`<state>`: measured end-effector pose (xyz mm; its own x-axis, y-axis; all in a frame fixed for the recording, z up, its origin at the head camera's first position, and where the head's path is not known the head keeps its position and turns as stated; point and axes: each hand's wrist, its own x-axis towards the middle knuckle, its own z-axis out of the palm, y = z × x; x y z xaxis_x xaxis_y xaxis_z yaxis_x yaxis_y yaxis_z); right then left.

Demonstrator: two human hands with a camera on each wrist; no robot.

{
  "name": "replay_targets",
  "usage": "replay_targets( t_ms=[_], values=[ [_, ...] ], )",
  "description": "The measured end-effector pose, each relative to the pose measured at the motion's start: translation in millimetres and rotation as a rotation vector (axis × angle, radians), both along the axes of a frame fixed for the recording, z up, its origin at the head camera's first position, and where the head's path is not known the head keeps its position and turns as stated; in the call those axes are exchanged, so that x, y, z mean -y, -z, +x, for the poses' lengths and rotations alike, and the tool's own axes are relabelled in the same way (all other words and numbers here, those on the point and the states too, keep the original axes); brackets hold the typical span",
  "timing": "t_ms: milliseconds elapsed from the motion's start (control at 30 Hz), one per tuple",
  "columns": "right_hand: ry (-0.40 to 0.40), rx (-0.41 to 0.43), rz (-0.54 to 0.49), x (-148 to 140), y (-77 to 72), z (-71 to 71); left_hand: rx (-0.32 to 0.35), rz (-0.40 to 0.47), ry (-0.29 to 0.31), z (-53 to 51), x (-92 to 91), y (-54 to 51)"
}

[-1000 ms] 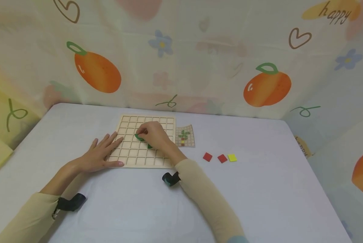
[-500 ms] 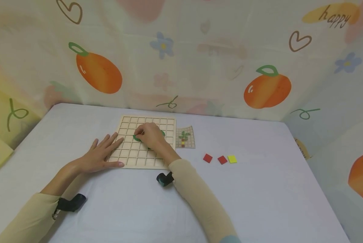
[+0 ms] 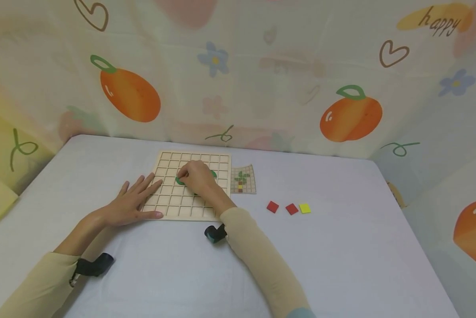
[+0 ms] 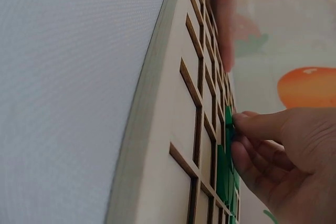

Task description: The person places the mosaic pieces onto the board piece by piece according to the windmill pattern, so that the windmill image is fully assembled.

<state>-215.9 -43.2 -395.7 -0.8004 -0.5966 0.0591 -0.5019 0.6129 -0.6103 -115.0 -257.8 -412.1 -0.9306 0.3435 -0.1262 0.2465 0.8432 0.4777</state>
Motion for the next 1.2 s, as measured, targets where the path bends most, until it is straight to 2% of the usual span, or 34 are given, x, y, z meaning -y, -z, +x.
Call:
replay_targets(
  t_ms=[267, 400, 733, 900, 1200],
  values=[
    [-0.018, 0.046, 0.026, 2.7, -6.1, 1.1, -0.008, 0.011, -0.003, 0.5, 0.0, -2.7],
    [-0.025, 0.026, 0.059, 6.0, -7.3, 0.9, -0.014, 0.01, -0.004, 0.9, -0.1, -3.4],
    [0.024, 0.011, 0.073, 9.3, -10.4, -0.2, -0.022, 0.006, 0.003, 0.9, -1.5, -8.8],
    [-0.019, 0.021, 0.043, 5.6, -13.9, -2.0, -0.025, 0.006, -0.002, -0.9, -0.9, -8.8],
    [-0.083, 0.005, 0.049, -19.3, -27.0, 4.0, -0.011, -0.005, -0.012, -1.8, -3.1, -1.0]
  ],
)
